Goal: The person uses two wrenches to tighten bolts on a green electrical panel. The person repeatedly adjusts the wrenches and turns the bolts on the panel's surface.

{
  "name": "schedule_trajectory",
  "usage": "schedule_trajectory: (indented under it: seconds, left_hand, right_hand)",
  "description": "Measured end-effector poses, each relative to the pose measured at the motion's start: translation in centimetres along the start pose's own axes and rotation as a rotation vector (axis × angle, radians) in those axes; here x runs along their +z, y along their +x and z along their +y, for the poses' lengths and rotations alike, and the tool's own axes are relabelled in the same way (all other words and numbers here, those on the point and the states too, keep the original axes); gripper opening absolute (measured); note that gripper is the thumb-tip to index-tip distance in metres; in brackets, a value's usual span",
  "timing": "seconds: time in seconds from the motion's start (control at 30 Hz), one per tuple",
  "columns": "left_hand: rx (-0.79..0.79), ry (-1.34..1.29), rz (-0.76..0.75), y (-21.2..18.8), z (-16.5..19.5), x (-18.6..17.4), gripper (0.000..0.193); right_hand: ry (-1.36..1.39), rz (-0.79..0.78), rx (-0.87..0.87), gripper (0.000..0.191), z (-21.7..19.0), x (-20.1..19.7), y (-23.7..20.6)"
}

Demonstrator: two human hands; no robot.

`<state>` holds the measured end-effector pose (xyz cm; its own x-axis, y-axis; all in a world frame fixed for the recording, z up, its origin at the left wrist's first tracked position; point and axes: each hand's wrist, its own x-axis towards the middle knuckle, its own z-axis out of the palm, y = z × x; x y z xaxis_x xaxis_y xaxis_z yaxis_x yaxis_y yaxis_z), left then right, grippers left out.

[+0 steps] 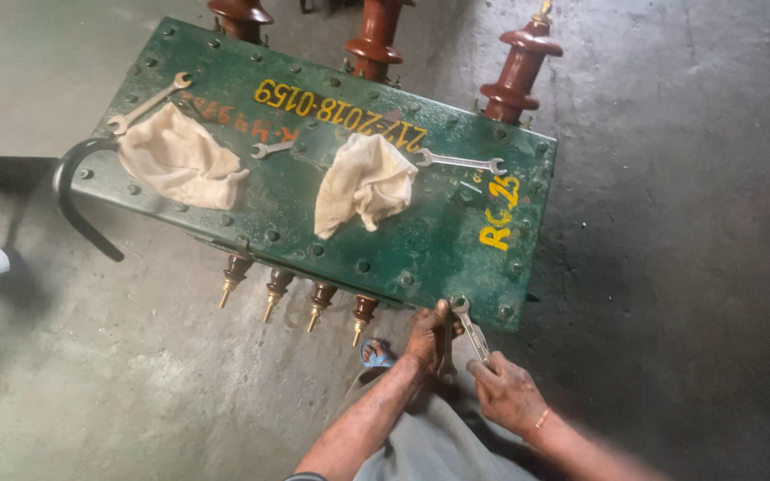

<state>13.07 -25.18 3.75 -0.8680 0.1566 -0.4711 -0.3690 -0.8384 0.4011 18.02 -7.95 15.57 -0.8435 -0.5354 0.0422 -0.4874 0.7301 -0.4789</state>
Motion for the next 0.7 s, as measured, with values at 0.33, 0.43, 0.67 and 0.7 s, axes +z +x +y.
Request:
schedule_trajectory:
  seconds: [0.33,0.43,0.67,0.7]
  left_hand:
    - [-0.075,0.037,-0.089,0.0,0.4,-1.1,0.045]
    - [-0.061,-0.01,-0.106,0.1,0.1,-1.1,0.043]
    - [-0.014,-0.107,-0.032,-0.7,0.2,-0.1,0.036]
    - [-0.014,-0.153,-0.051,-1.0,0.3,0.1,0.034]
  right_hand:
    - [-0.056,-0.544,-0.562,0.034,6.1,-1.7,3.5]
    - [-0.07,-0.706,-0.63,0.045,6.5,-2.4,5.1]
    - [-0.076,-0.564,-0.798,0.019,3.3,0.0,6.6]
    - [-0.062,-0.563,-0.753,0.016,2.7,0.4,6.6]
